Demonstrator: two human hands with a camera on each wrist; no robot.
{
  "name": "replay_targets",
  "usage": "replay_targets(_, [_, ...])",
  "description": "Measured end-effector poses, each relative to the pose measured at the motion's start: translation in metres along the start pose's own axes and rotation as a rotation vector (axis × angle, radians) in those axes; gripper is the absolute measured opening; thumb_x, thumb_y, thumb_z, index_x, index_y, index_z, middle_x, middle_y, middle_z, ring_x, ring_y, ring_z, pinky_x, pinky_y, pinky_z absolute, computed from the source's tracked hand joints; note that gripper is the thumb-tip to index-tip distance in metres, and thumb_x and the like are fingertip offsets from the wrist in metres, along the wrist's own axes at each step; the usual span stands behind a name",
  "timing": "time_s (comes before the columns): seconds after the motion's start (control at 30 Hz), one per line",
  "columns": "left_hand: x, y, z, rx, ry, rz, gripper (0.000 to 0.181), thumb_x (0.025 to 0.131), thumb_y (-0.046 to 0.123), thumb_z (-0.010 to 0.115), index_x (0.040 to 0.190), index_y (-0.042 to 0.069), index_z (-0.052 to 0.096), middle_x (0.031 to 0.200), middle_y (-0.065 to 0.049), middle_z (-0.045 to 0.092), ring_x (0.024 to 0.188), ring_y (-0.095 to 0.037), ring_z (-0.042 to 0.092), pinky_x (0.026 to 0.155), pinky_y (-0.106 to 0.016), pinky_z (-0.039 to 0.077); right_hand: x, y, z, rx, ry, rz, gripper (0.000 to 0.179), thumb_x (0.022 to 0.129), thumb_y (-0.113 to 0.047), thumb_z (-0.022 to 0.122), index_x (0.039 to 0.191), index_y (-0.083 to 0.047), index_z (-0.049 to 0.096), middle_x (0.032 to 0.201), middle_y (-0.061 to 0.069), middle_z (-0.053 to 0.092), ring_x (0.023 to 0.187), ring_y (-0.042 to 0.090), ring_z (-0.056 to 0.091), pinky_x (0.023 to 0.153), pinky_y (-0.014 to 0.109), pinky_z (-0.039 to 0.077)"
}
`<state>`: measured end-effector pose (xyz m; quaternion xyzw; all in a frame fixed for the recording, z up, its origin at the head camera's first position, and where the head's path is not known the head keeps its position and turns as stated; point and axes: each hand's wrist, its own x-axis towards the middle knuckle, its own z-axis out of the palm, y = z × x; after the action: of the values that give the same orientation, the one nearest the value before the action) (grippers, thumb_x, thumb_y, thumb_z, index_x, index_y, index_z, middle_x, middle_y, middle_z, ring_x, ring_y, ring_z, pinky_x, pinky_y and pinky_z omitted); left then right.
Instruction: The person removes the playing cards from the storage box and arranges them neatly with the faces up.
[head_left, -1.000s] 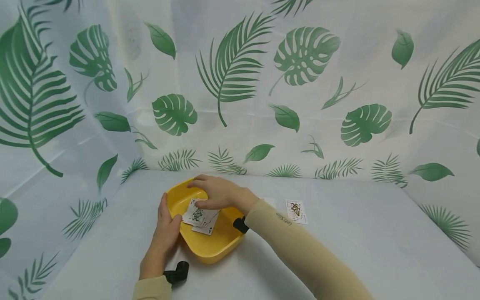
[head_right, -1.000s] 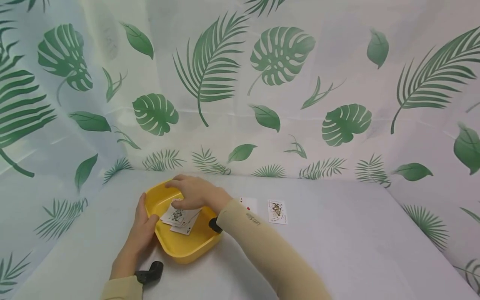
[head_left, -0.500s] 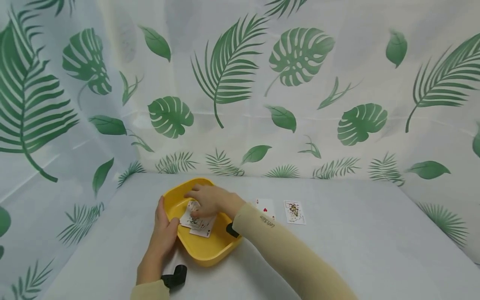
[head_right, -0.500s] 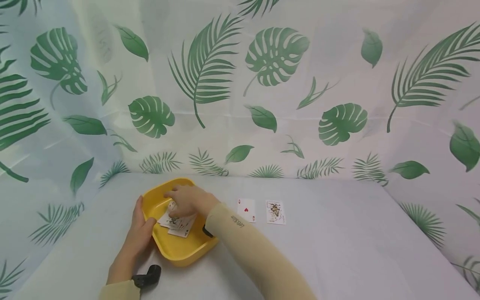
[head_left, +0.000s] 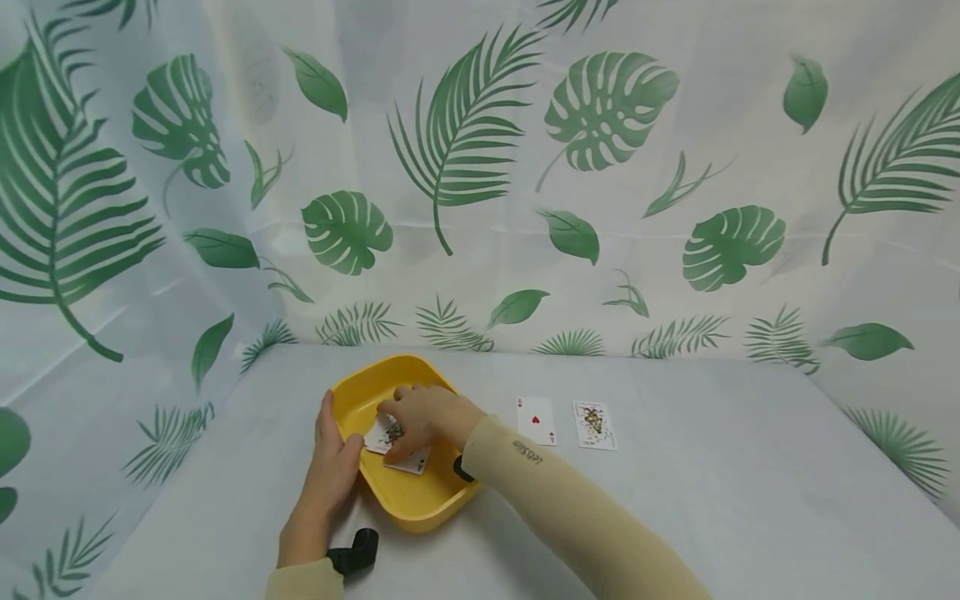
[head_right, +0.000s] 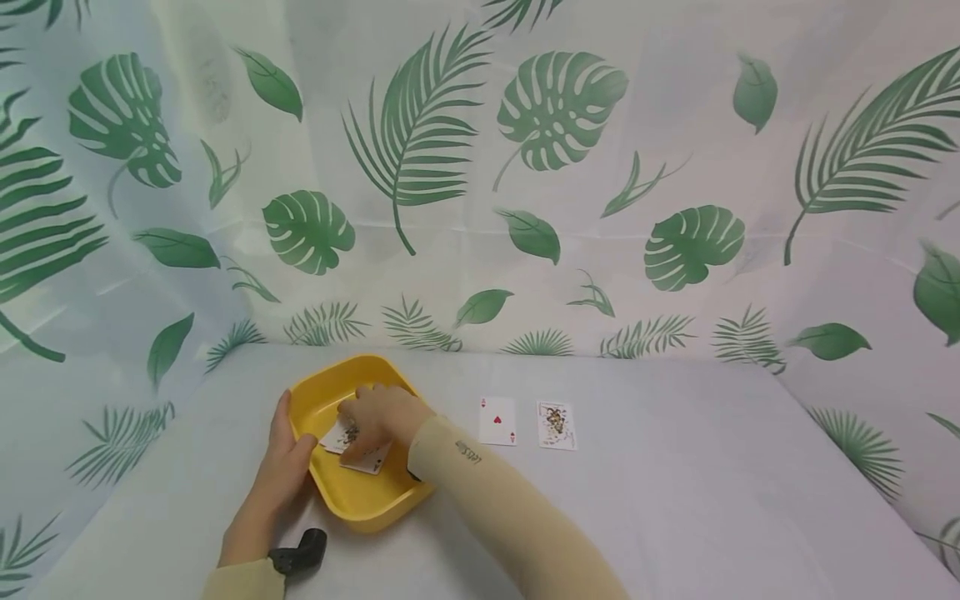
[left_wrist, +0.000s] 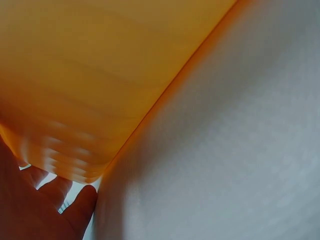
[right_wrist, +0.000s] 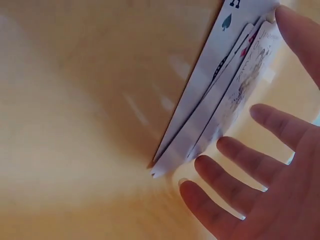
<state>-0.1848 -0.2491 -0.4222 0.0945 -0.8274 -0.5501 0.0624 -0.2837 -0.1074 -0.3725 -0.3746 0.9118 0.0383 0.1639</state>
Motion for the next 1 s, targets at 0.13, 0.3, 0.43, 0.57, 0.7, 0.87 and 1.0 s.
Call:
replay_targets(0.13, [0.0008,-0.0007,0.0008,-0.001,0.001,0.013,0.086,0.093,0.007,0.039,0.161,0.013,-0.012,0.167,-0.015,-0.005,0.149,-0.034,0.014,0.121,-0.053,0.011,0.0009,-0.0025,0.0006,-0.049,0.018,0.0,0.08,0.083,-0.064,0.07,0.151,-0.03,0.047,0.146,0.002,0.048,0.129,0.023,0.048,0.107,0.039,0.043])
replay_targets(0.3, [0.002,-0.0009,0.0008,0.001,0.002,0.021,0.085,0.093,0.007,0.039,0.161,0.012,-0.012,0.167,-0.015,-0.005,0.149,-0.034,0.013,0.121,-0.053,0.011,0.0024,-0.0039,0.0002,-0.062,0.025,0.01,0.083,0.083,-0.063,0.071,0.154,-0.028,0.044,0.149,0.006,0.046,0.134,0.024,0.046,0.107,0.039,0.043])
replay_targets(0.43, [0.0013,-0.0006,0.0007,0.004,0.002,0.01,0.085,0.093,0.008,0.039,0.161,0.012,-0.012,0.167,-0.015,-0.005,0.149,-0.034,0.014,0.12,-0.053,0.011,0.0021,-0.004,-0.0003,-0.025,0.016,0.026,0.085,0.083,-0.062,0.072,0.155,-0.027,0.043,0.153,0.008,0.042,0.139,0.026,0.042,0.11,0.04,0.041])
replay_targets(0.57, [-0.0003,-0.0002,0.0011,-0.002,0.002,-0.005,0.086,0.093,0.008,0.04,0.161,0.014,-0.013,0.167,-0.014,-0.005,0.149,-0.034,0.015,0.12,-0.053,0.011,0.0019,-0.0029,0.0005,0.049,0.011,0.065,0.086,0.081,-0.058,0.076,0.154,-0.025,0.044,0.154,0.01,0.04,0.138,0.025,0.042,0.111,0.042,0.04])
replay_targets(0.7, [-0.0013,-0.0005,0.0014,-0.008,0.005,-0.01,0.087,0.094,0.008,0.041,0.161,0.016,-0.013,0.168,-0.013,-0.005,0.148,-0.034,0.016,0.12,-0.053,0.012,0.001,-0.0017,-0.0002,0.085,0.01,0.085,0.085,0.081,-0.053,0.079,0.152,-0.021,0.044,0.151,0.011,0.04,0.129,0.023,0.046,0.109,0.041,0.041])
replay_targets(0.87, [-0.0011,-0.0003,0.0011,-0.005,0.006,-0.013,0.087,0.094,0.009,0.04,0.161,0.017,-0.013,0.168,-0.013,-0.005,0.149,-0.033,0.015,0.121,-0.052,0.011,-0.0022,-0.0008,-0.0037,0.105,0.01,0.087,0.083,0.082,-0.051,0.079,0.151,-0.021,0.045,0.144,0.01,0.042,0.12,0.021,0.05,0.104,0.041,0.045])
replay_targets(1.0, [-0.0006,-0.0003,0.0013,-0.003,0.006,-0.015,0.086,0.094,0.009,0.04,0.161,0.017,-0.013,0.168,-0.013,-0.005,0.149,-0.034,0.014,0.121,-0.053,0.01,-0.0039,0.0,-0.0053,0.108,0.011,0.075,0.082,0.083,-0.051,0.077,0.153,-0.025,0.044,0.15,0.01,0.043,0.125,0.021,0.05,0.105,0.044,0.044])
